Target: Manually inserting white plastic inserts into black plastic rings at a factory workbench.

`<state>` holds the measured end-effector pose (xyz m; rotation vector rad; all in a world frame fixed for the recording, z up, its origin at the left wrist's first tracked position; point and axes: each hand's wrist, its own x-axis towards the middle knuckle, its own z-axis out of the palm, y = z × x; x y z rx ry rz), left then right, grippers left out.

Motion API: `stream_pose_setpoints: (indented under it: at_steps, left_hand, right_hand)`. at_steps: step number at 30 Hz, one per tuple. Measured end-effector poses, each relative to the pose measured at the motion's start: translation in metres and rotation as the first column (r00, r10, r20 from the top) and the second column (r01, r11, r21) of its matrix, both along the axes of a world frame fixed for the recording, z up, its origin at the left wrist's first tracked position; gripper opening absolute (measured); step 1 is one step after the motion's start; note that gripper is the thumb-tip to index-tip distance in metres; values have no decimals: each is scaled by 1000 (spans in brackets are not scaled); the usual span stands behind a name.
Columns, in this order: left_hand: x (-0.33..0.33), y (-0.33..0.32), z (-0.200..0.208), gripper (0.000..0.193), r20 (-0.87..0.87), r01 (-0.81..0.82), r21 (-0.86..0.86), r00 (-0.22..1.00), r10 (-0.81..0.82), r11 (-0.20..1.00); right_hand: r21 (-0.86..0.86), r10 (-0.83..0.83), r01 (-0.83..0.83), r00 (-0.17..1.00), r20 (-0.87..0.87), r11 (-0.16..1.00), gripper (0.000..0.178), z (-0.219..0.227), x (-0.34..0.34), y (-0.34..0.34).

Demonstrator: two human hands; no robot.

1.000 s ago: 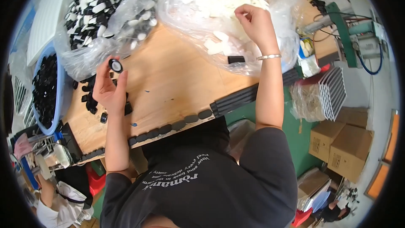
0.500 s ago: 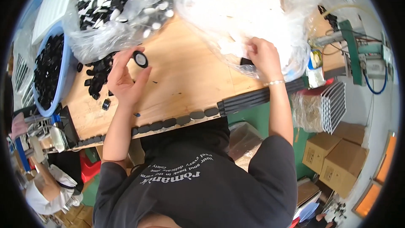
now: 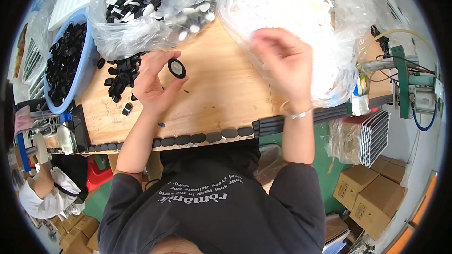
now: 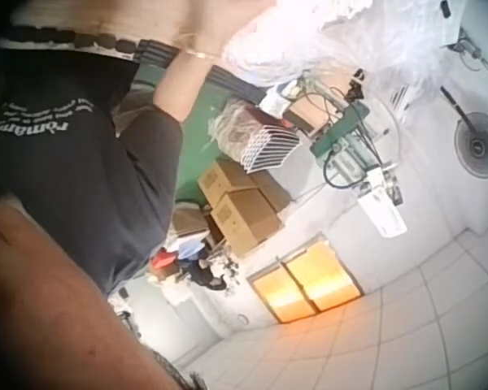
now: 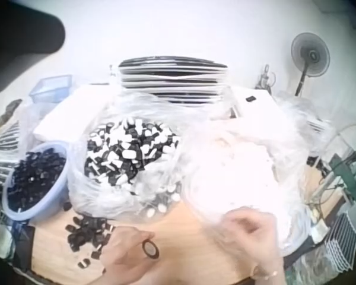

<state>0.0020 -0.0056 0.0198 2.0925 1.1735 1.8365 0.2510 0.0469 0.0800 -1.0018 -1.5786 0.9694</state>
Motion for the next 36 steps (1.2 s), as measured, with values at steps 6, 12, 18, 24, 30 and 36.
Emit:
stream_pose_setpoints:
  at_steps: [6, 12, 18, 24, 30, 36]
  left_hand:
    - [1, 4, -2, 48, -111, -118, 65, 986, 125, 991]
    - [2, 3, -2, 50, -186, -122, 136, 972, 146, 983]
    - [5, 2, -1, 49, -233, -123, 159, 959, 159, 979]
    - [2, 1, -1, 48, -179, -149, 127, 969, 170, 981]
    - [1, -1, -2, 48, -102, -120, 78, 987, 127, 990]
    - [-2, -2, -2, 50, -47, -108, 49, 993, 111, 993]
  right_hand:
    - [170, 259, -311, 927, 269, 935, 14, 12, -58, -25]
    - [198, 227, -333, 879, 420, 922, 11, 10, -66, -23]
    - [292, 158, -317, 874, 460, 902, 11, 13, -75, -22]
    - [345, 123, -260, 920, 373, 902, 15, 2, -85, -24]
    - [483, 213, -273, 961, 175, 832, 23, -16, -87, -24]
    - [-115, 309, -303, 951, 35, 946, 24, -13, -80, -22]
